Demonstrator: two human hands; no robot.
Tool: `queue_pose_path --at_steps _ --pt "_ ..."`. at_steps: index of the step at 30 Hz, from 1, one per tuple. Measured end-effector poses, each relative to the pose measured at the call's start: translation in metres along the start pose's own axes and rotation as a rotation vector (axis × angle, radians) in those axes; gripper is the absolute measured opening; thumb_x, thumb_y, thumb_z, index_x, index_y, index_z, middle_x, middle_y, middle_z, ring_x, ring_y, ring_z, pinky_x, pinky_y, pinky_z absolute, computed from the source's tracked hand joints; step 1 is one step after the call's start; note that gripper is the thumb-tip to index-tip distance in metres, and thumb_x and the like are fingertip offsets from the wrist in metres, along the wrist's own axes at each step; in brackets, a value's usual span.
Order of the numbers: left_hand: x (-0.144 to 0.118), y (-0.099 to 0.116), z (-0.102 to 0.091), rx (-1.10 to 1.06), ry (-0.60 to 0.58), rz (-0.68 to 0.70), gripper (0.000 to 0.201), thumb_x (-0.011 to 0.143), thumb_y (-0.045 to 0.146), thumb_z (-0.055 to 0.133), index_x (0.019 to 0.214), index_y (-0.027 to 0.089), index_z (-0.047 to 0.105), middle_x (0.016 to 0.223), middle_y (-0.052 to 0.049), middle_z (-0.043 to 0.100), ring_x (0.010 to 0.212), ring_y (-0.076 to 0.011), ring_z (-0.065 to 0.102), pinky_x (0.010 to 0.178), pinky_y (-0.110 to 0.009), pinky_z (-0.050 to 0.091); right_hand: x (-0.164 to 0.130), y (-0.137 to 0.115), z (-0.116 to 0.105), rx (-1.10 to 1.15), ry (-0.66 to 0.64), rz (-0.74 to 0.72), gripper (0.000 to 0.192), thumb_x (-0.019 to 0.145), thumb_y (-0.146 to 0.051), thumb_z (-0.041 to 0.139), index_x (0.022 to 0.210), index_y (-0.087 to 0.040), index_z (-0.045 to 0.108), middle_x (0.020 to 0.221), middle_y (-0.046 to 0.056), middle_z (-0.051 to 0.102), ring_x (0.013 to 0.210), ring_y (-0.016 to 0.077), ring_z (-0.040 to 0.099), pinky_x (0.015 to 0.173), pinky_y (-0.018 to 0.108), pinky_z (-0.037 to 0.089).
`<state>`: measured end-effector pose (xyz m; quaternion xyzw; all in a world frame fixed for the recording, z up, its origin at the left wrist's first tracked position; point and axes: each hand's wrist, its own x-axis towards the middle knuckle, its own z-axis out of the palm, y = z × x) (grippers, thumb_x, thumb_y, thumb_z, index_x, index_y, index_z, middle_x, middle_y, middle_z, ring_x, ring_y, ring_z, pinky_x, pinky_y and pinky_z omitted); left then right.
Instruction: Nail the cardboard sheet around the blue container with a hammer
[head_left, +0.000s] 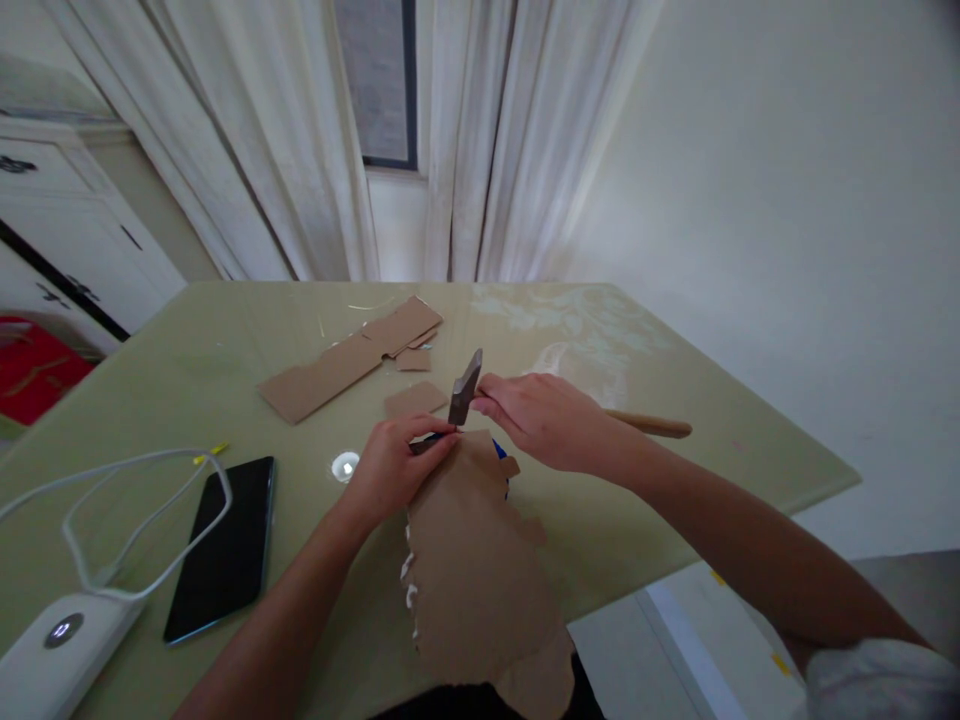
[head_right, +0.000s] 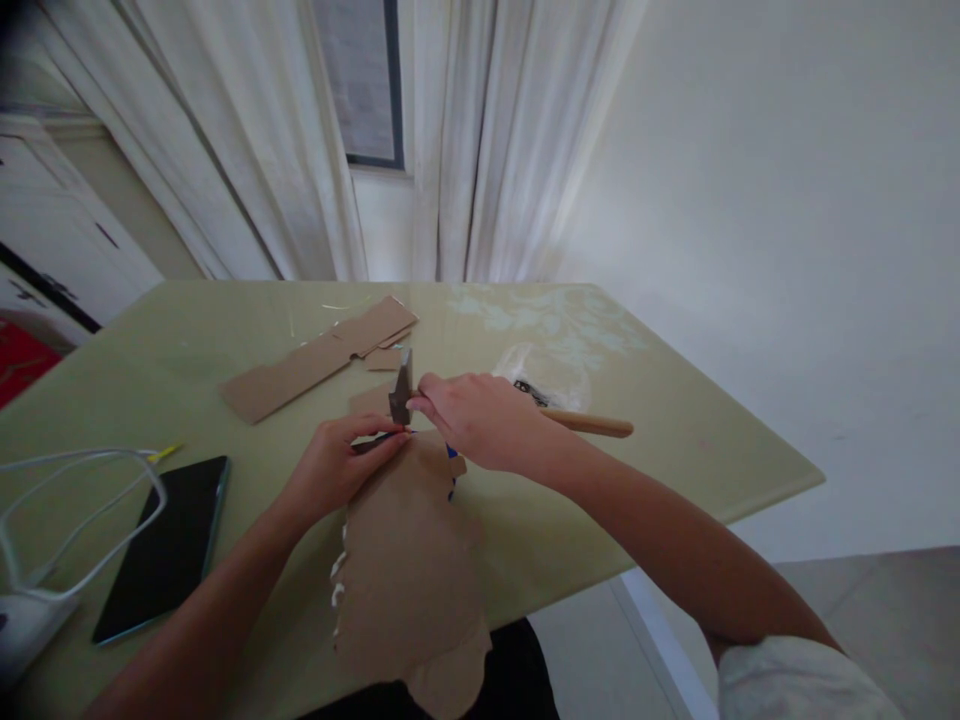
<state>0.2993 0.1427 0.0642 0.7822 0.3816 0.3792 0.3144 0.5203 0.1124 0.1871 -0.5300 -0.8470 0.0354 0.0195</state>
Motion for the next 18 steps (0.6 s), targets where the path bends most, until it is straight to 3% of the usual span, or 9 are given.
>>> queue_pose_path --at_steps 7,10,15,18 --pt "-0.0013 -0.0009 -0.0001 -0.021 -0.009 -0.026 0.018 0.097 0.037 0.073 0.103 0.026 0.085 0.107 -0.003 0.085 0.097 -0.0232 0.079 0.082 -0.032 0.061 -0.0001 0.0022 0.0016 0.048 0.032 0.016 0.041 0.118 -0.044 0.031 0.121 -0.019 0.063 0.103 0.010 0.079 0.091 0.0246 0.074 0.075 0.032 0.040" --pt "-0.0011 -0.0013 0.0003 -0.020 -0.016 -0.029 0.017 0.097 0.036 0.073 0.102 0.026 0.085 0.104 -0.002 0.084 0.094 -0.0223 0.079 0.081 -0.032 0.060 -0.0003 0.0034 0.0036 0.021 -0.019 0.004 0.042 0.117 -0.045 0.032 0.116 -0.018 0.065 0.099 0.011 0.079 0.088 0.0247 0.074 0.074 0.032 0.039" --pt "-0.0002 0.0000 0.0008 -0.032 0.000 -0.028 0.017 0.096 0.037 0.073 0.101 0.026 0.085 0.107 -0.003 0.084 0.097 -0.0237 0.079 0.085 -0.034 0.061 -0.0022 0.0048 0.0069 0.044 0.055 -0.006 0.041 0.118 -0.043 0.030 0.119 -0.018 0.063 0.103 0.010 0.079 0.088 0.0232 0.073 0.074 0.031 0.038" --pt "0.0005 0.0006 0.0005 -0.024 -0.012 -0.028 0.017 0.096 0.037 0.073 0.099 0.026 0.085 0.103 -0.003 0.084 0.093 -0.0230 0.079 0.083 -0.034 0.060 -0.0030 0.0054 0.0084 0.008 0.027 -0.021 0.041 0.118 -0.044 0.032 0.114 -0.018 0.064 0.097 0.009 0.078 0.083 0.0231 0.072 0.070 0.032 0.036"
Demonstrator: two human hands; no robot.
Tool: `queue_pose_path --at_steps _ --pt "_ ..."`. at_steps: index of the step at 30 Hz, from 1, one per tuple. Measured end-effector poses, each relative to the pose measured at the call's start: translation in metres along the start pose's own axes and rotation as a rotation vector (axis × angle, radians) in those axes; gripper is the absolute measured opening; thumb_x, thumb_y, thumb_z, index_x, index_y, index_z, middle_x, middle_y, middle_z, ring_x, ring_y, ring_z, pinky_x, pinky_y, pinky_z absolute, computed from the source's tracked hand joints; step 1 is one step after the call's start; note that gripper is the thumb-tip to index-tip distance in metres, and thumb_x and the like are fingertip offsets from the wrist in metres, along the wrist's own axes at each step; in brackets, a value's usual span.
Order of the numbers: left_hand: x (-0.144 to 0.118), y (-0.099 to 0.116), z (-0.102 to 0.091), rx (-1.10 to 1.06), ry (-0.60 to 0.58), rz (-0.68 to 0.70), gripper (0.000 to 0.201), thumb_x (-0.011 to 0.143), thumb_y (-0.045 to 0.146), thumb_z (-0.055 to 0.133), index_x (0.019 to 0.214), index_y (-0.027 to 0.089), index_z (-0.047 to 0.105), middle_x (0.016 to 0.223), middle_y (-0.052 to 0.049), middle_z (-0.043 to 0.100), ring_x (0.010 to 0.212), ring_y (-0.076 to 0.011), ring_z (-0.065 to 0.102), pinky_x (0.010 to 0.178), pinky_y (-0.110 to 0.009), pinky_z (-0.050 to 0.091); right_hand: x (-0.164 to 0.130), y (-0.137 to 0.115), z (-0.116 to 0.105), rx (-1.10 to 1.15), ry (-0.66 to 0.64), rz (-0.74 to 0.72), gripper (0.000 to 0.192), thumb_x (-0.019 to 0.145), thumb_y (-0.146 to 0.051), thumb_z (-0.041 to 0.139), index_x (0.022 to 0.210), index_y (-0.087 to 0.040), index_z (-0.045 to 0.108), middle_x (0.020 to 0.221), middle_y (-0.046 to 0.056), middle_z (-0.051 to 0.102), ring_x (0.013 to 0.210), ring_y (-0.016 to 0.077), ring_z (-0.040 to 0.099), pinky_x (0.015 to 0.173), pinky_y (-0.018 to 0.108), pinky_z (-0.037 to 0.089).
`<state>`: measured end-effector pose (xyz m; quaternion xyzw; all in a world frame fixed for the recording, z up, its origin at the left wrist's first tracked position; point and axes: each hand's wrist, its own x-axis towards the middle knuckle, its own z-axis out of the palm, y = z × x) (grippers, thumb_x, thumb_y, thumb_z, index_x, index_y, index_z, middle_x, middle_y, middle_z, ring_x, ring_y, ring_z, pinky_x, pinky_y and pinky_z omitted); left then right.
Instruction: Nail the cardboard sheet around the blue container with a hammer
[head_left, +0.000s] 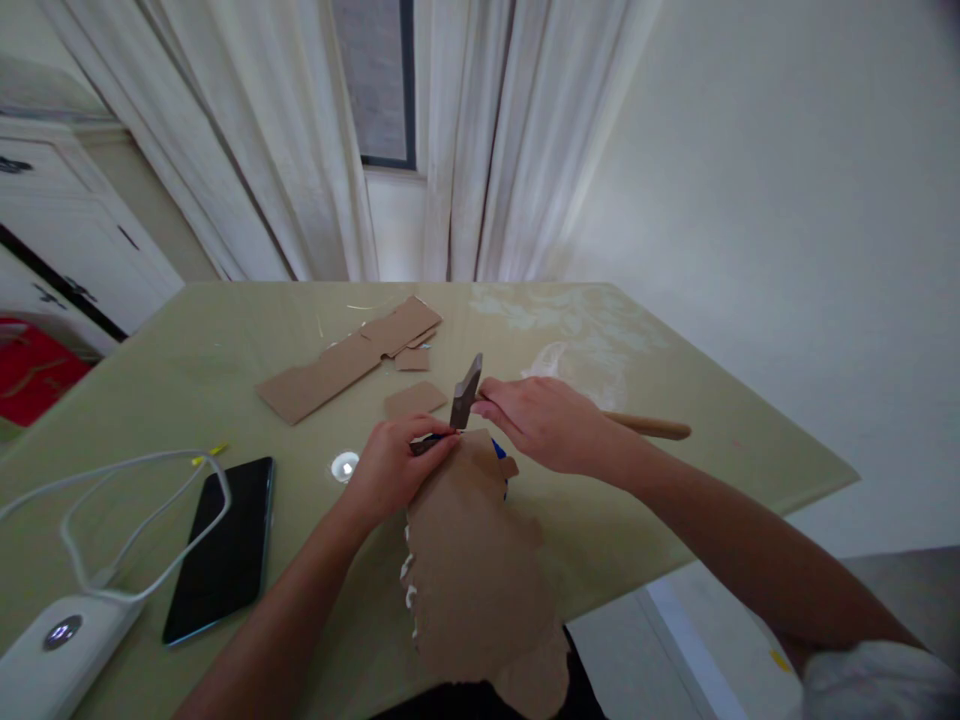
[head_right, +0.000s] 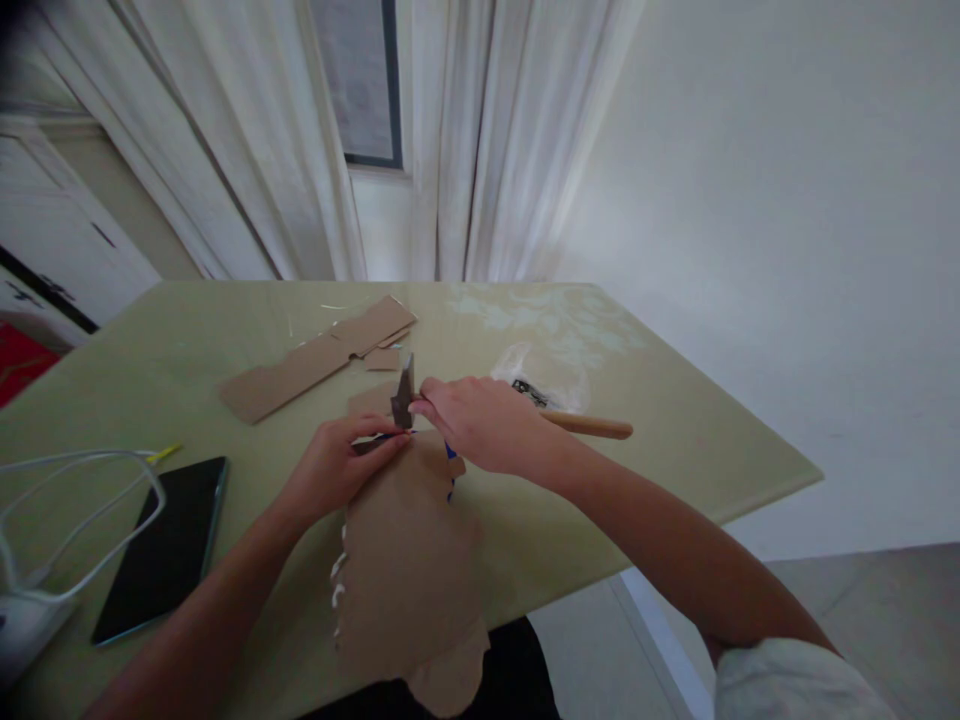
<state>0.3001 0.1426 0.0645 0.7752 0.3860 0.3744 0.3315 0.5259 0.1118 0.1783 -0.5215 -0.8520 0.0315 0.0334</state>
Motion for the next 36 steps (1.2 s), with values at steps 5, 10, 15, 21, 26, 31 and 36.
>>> queue_pose_path --at_steps 5,10,15,21,26,31,36 --pt "-0.0003 -0.0008 -0.0003 0.007 0.008 -0.003 0.017 0.096 0.037 0.073 0.101 0.026 0.085 0.105 -0.003 0.084 0.095 -0.0226 0.079 0.083 -0.033 0.061 0.0005 0.0017 0.0016 0.045 0.081 0.009 0.041 0.118 -0.042 0.030 0.118 -0.018 0.063 0.101 0.009 0.078 0.086 0.0230 0.072 0.071 0.032 0.035" --pt "-0.0007 -0.0007 0.0003 -0.006 -0.005 0.002 0.015 0.096 0.035 0.073 0.099 0.026 0.085 0.102 -0.003 0.083 0.093 -0.0219 0.078 0.080 -0.032 0.061 -0.0008 0.0005 0.0054 -0.002 -0.010 0.004 0.041 0.117 -0.044 0.034 0.113 -0.018 0.064 0.095 0.009 0.079 0.081 0.0232 0.073 0.068 0.032 0.033" --pt "-0.0002 0.0011 0.0000 -0.015 -0.012 -0.012 0.016 0.095 0.034 0.073 0.099 0.025 0.085 0.103 -0.004 0.083 0.093 -0.0220 0.078 0.081 -0.032 0.061 -0.0017 0.0011 0.0047 0.072 0.064 0.014 0.039 0.118 -0.042 0.032 0.120 -0.018 0.063 0.105 0.010 0.079 0.089 0.0233 0.074 0.073 0.032 0.038" --pt "0.0002 0.0015 0.0000 0.000 -0.022 -0.014 0.016 0.096 0.034 0.072 0.098 0.025 0.085 0.101 -0.003 0.082 0.091 -0.0219 0.077 0.082 -0.033 0.060 -0.0009 0.0022 0.0064 0.027 -0.021 0.009 0.040 0.117 -0.043 0.035 0.117 -0.018 0.065 0.102 0.010 0.079 0.086 0.0237 0.074 0.073 0.032 0.038" --pt "0.0006 0.0020 -0.0007 -0.007 -0.025 -0.010 0.016 0.095 0.034 0.072 0.099 0.025 0.085 0.102 -0.004 0.082 0.092 -0.0221 0.077 0.082 -0.032 0.060 -0.0016 0.0007 0.0076 0.052 0.027 0.022 0.040 0.118 -0.042 0.033 0.121 -0.018 0.064 0.106 0.011 0.079 0.090 0.0239 0.074 0.075 0.032 0.040" --pt "0.0001 0.0027 -0.0008 -0.021 -0.031 -0.028 0.017 0.096 0.034 0.071 0.099 0.025 0.085 0.102 -0.004 0.082 0.091 -0.0220 0.077 0.079 -0.031 0.060 -0.0015 -0.0021 0.0082 0.022 -0.011 0.028 0.040 0.117 -0.045 0.033 0.120 -0.019 0.064 0.102 0.009 0.080 0.086 0.0238 0.074 0.072 0.032 0.038" --pt "-0.0005 0.0009 0.0000 -0.010 -0.025 -0.022 0.016 0.095 0.035 0.072 0.099 0.025 0.084 0.103 -0.004 0.082 0.093 -0.0223 0.077 0.082 -0.032 0.061 -0.0004 -0.0032 0.0084 0.015 -0.006 0.033 0.042 0.118 -0.045 0.031 0.120 -0.018 0.063 0.104 0.010 0.080 0.088 0.0242 0.074 0.072 0.032 0.038"
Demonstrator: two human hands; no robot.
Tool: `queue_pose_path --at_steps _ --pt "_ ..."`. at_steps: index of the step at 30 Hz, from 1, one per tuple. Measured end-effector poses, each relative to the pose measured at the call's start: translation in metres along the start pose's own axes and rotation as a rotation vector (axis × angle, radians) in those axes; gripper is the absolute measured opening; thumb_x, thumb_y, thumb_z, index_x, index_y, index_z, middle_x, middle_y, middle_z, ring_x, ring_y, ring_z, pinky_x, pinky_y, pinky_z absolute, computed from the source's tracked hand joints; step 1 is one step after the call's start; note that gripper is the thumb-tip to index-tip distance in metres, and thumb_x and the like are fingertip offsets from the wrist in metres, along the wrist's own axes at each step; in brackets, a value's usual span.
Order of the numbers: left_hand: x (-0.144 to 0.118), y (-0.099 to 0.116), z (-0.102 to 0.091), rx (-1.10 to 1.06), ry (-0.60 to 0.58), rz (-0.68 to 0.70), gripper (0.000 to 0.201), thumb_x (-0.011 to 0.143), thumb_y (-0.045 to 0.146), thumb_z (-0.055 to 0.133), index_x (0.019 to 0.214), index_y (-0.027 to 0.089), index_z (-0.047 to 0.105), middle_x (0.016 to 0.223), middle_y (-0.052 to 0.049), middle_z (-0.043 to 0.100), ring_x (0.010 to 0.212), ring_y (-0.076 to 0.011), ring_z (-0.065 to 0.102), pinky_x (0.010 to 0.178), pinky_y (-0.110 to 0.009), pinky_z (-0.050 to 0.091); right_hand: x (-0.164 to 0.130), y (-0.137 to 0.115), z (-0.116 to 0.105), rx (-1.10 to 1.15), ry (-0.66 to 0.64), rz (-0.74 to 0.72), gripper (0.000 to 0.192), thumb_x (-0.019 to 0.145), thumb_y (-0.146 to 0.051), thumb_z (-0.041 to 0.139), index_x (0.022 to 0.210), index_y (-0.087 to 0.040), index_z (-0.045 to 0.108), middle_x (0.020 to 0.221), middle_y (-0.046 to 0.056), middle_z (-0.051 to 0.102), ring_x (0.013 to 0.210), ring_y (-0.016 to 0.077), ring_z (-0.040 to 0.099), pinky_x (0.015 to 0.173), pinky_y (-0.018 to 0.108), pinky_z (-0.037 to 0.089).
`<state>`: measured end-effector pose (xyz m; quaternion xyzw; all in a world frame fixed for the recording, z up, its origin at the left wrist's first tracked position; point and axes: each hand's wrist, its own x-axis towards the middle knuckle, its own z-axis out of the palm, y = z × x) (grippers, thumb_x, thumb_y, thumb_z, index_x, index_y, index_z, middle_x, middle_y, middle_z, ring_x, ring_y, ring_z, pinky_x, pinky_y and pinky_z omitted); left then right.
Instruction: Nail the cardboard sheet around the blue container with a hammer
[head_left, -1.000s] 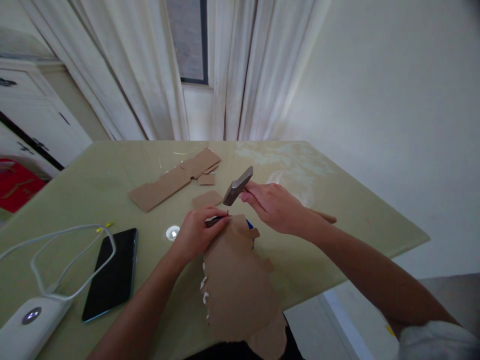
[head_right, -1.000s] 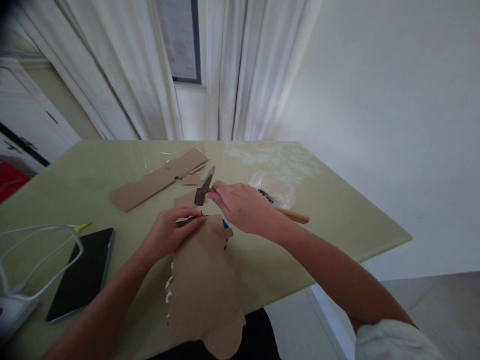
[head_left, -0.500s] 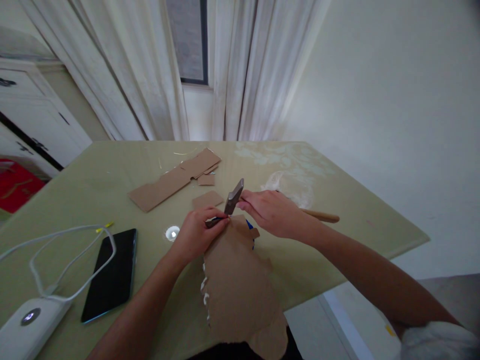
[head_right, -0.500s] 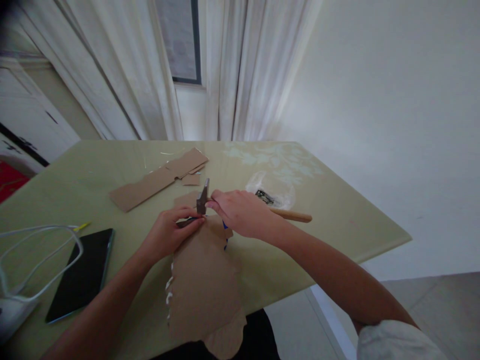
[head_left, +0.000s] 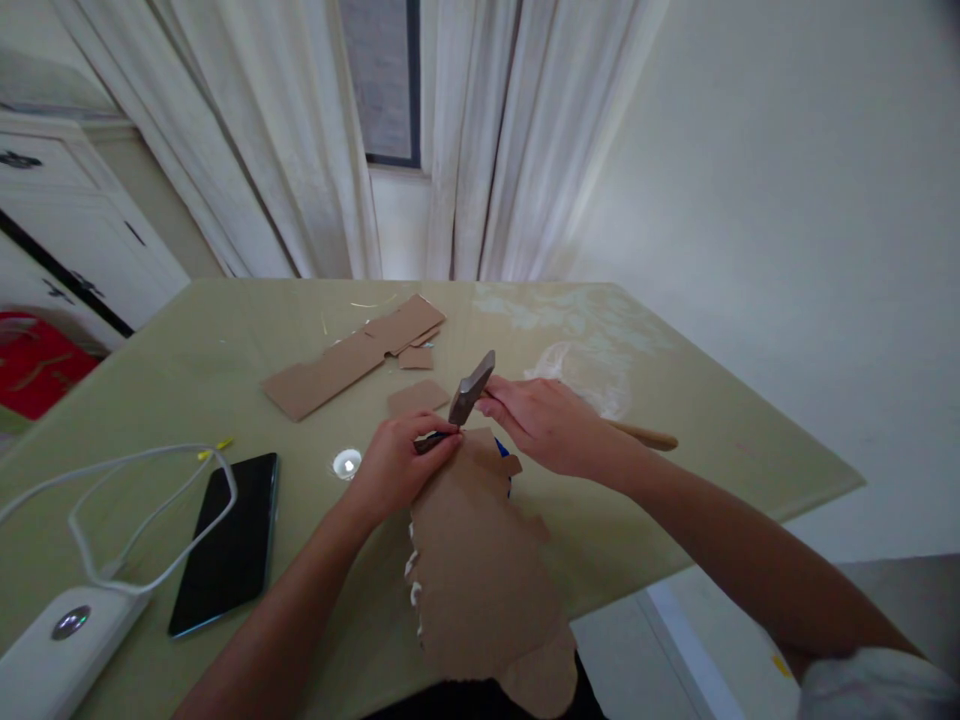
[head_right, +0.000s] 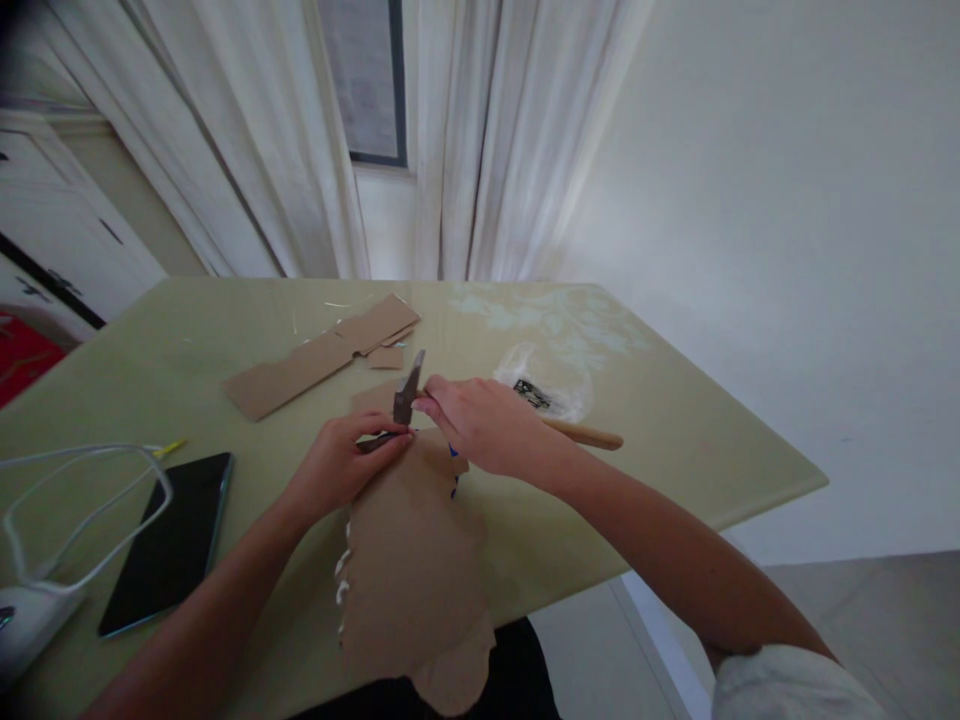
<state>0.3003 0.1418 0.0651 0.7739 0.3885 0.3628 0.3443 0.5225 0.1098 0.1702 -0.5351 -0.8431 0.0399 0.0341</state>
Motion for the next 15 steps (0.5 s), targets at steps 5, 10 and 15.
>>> queue_pose_path --at_steps 5,10,15 --pt "0.000 0.000 -0.001 -0.017 -0.008 -0.008 0.017 0.096 0.035 0.071 0.100 0.025 0.084 0.103 -0.005 0.082 0.093 -0.0228 0.077 0.079 -0.032 0.062 0.000 0.000 0.003 -0.013 0.013 -0.003 0.041 0.118 -0.044 0.032 0.119 -0.019 0.063 0.103 0.010 0.080 0.085 0.0233 0.074 0.070 0.032 0.036" --pt "0.000 0.001 0.000 -0.041 0.008 -0.015 0.015 0.095 0.035 0.072 0.100 0.025 0.082 0.103 -0.005 0.082 0.096 -0.0241 0.078 0.082 -0.034 0.064 -0.001 0.004 0.008 -0.010 0.031 -0.017 0.040 0.118 -0.044 0.032 0.119 -0.018 0.063 0.107 0.010 0.080 0.088 0.0238 0.074 0.071 0.033 0.036" --pt "-0.001 -0.002 0.002 -0.078 0.014 -0.057 0.014 0.094 0.035 0.074 0.100 0.025 0.080 0.102 -0.004 0.081 0.092 -0.0227 0.077 0.082 -0.035 0.065 -0.002 0.005 0.010 0.029 0.063 -0.007 0.039 0.118 -0.041 0.033 0.122 -0.017 0.063 0.107 0.011 0.079 0.089 0.0234 0.073 0.073 0.033 0.038"
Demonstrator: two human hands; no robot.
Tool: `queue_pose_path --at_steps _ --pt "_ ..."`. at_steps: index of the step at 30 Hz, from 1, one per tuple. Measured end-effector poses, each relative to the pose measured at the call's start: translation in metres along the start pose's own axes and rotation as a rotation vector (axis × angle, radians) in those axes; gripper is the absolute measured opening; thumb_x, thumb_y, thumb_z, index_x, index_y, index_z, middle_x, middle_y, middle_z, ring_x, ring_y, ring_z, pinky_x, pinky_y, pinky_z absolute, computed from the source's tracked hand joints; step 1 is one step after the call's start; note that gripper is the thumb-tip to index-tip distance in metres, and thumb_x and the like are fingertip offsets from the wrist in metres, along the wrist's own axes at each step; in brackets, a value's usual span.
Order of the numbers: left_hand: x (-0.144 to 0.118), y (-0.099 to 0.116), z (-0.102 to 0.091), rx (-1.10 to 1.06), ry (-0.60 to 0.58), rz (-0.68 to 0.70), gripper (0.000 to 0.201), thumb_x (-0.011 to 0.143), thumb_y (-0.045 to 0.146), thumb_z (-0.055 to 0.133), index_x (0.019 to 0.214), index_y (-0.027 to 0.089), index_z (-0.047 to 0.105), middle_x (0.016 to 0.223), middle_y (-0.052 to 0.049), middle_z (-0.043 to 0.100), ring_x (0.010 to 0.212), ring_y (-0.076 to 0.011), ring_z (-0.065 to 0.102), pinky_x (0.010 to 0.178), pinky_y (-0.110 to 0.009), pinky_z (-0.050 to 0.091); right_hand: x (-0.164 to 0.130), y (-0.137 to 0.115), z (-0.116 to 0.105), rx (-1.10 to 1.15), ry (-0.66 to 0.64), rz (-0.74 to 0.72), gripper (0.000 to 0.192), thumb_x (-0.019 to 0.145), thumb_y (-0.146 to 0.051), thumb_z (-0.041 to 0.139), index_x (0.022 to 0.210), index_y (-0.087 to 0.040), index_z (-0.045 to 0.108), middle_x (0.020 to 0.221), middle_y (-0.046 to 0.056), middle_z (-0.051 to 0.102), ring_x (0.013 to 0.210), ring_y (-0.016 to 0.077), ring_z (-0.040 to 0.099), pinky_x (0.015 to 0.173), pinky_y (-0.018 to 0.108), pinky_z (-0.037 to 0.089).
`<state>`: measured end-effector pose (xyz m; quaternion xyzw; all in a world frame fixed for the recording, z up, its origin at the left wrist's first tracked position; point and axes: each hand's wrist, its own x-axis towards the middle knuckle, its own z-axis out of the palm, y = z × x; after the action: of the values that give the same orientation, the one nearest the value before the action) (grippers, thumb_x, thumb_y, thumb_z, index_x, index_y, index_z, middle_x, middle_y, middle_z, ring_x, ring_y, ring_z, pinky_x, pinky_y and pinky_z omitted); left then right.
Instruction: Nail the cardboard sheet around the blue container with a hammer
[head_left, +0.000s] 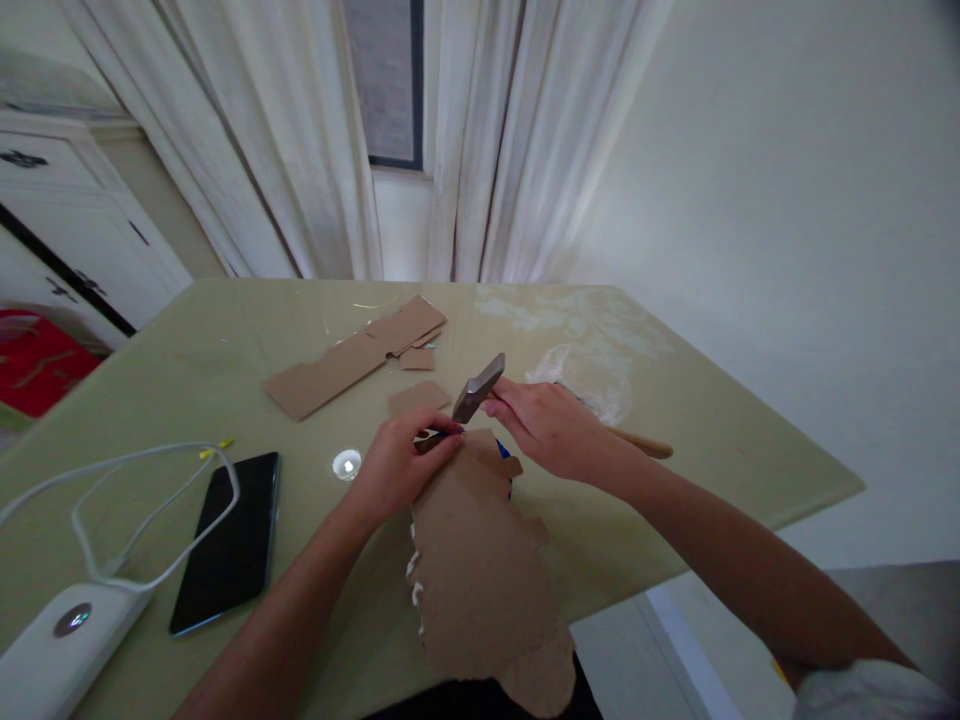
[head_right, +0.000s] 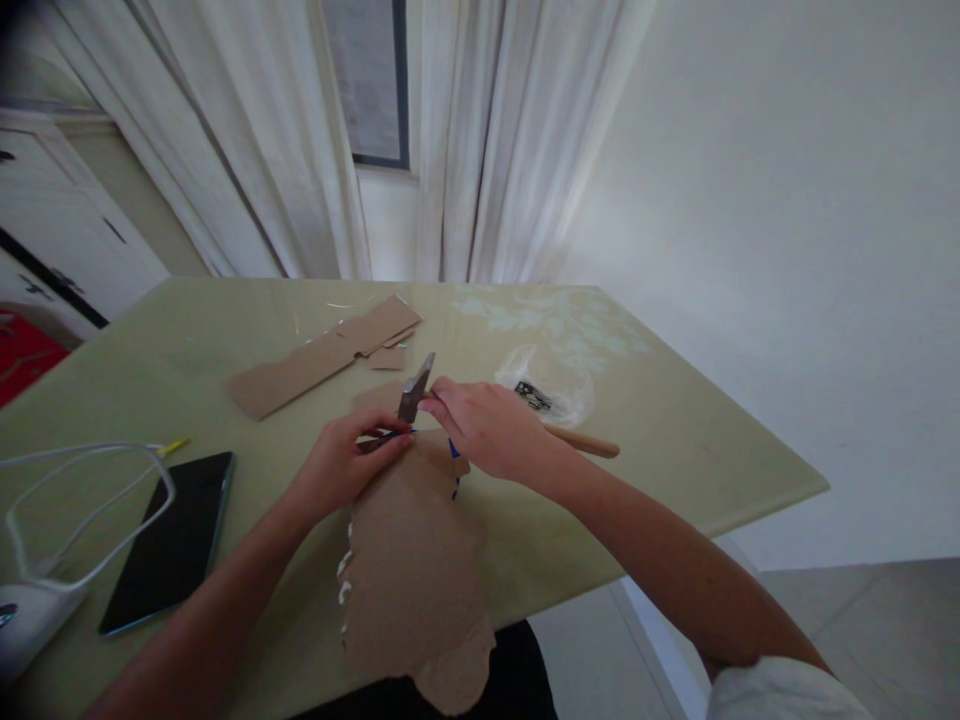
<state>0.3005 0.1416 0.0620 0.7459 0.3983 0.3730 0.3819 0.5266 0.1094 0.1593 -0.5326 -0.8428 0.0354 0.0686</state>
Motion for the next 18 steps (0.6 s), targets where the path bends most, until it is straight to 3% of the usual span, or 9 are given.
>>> queue_pose_path --at_steps 5,8,15,18 --pt "0.0006 -0.0018 -0.0007 -0.007 0.002 0.039 0.017 0.092 0.042 0.079 0.095 0.026 0.085 0.106 -0.006 0.078 0.097 -0.0236 0.076 0.082 -0.035 0.064 -0.0003 -0.0012 -0.0017 -0.006 -0.045 -0.006 0.039 0.117 -0.042 0.035 0.119 -0.017 0.064 0.104 0.011 0.079 0.087 0.0226 0.073 0.074 0.032 0.038" --pt "0.0004 0.0004 -0.0018 0.030 0.010 0.049 0.017 0.092 0.043 0.079 0.091 0.026 0.086 0.104 -0.006 0.078 0.095 -0.0237 0.076 0.086 -0.038 0.063 -0.0009 -0.0007 -0.0033 0.006 0.002 -0.002 0.039 0.118 -0.042 0.033 0.119 -0.017 0.064 0.105 0.011 0.079 0.087 0.0229 0.073 0.074 0.032 0.038" --pt "-0.0012 0.0065 -0.0066 0.158 -0.038 0.085 0.025 0.086 0.047 0.084 0.100 0.025 0.084 0.108 -0.007 0.077 0.096 -0.0250 0.075 0.088 -0.039 0.060 -0.0034 0.0000 -0.0033 0.019 -0.055 -0.006 0.038 0.117 -0.040 0.036 0.116 -0.017 0.065 0.103 0.011 0.079 0.090 0.0232 0.073 0.077 0.032 0.039" --pt "-0.0011 0.0050 -0.0068 0.161 -0.033 0.078 0.026 0.086 0.047 0.084 0.101 0.026 0.084 0.110 -0.006 0.076 0.096 -0.0244 0.074 0.087 -0.038 0.060 -0.0040 0.0011 -0.0016 0.041 -0.003 0.006 0.038 0.117 -0.039 0.034 0.118 -0.017 0.065 0.105 0.011 0.078 0.092 0.0237 0.073 0.078 0.032 0.040"
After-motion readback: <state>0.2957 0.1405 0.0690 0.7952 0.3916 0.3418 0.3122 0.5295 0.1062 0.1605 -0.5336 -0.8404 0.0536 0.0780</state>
